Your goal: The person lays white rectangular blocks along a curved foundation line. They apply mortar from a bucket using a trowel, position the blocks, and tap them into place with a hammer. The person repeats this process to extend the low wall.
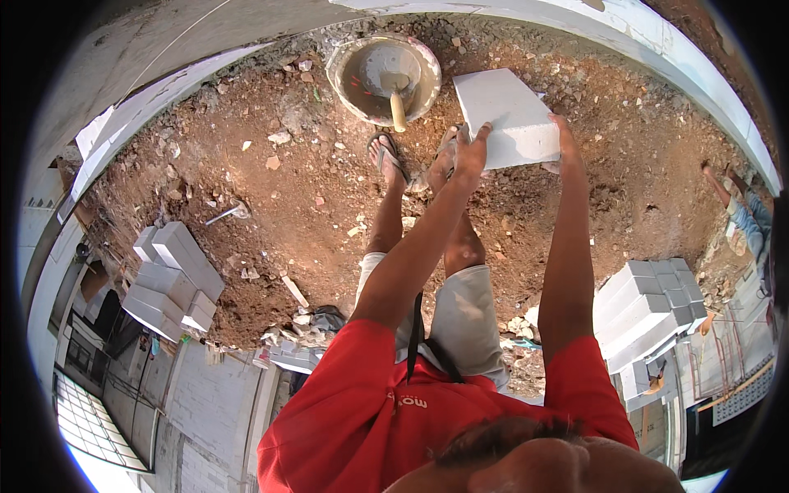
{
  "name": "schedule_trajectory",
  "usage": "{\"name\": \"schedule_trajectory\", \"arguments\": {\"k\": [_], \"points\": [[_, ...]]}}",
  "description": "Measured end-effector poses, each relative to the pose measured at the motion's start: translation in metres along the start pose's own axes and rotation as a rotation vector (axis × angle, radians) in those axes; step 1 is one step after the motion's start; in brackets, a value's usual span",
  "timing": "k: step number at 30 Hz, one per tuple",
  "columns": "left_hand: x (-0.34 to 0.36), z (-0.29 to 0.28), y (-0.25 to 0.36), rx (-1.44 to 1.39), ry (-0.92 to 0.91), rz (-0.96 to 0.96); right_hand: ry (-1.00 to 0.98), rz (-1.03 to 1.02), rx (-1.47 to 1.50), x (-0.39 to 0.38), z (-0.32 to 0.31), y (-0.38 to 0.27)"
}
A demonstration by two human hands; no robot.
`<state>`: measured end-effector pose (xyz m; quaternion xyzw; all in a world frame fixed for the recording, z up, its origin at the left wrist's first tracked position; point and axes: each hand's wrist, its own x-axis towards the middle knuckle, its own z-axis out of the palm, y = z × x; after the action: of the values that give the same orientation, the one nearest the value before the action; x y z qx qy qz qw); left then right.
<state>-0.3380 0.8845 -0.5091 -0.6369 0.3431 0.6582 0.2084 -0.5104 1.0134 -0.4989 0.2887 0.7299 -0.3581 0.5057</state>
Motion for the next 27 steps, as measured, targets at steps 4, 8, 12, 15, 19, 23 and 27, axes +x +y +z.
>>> {"name": "schedule_trajectory", "arguments": {"k": [4,8,12,15,19,23,27], "points": [[0.035,-0.009,0.030,-0.002,0.069,-0.050,0.131,-0.095,-0.102,0.050,0.022,-0.011],[0.047,-0.026,0.019,-0.111,-0.055,0.049,0.347,-0.090,0.073,-0.003,0.044,-0.011],[0.043,-0.037,0.006,-0.077,-0.166,0.150,0.468,-0.130,0.222,0.004,0.021,0.073],[0.026,-0.054,0.019,-0.113,-0.295,0.086,0.450,-0.065,0.174,0.029,0.008,0.177],[0.037,-0.054,0.011,-0.092,-0.379,0.113,0.439,0.242,-0.204,0.093,0.060,0.330],[0.049,-0.056,-0.015,-0.086,-0.474,0.202,0.012,0.278,-0.143,0.122,0.171,0.382],[0.050,-0.067,-0.028,-0.020,-0.433,0.390,-0.047,-0.130,0.616,0.086,0.212,0.279]]}}
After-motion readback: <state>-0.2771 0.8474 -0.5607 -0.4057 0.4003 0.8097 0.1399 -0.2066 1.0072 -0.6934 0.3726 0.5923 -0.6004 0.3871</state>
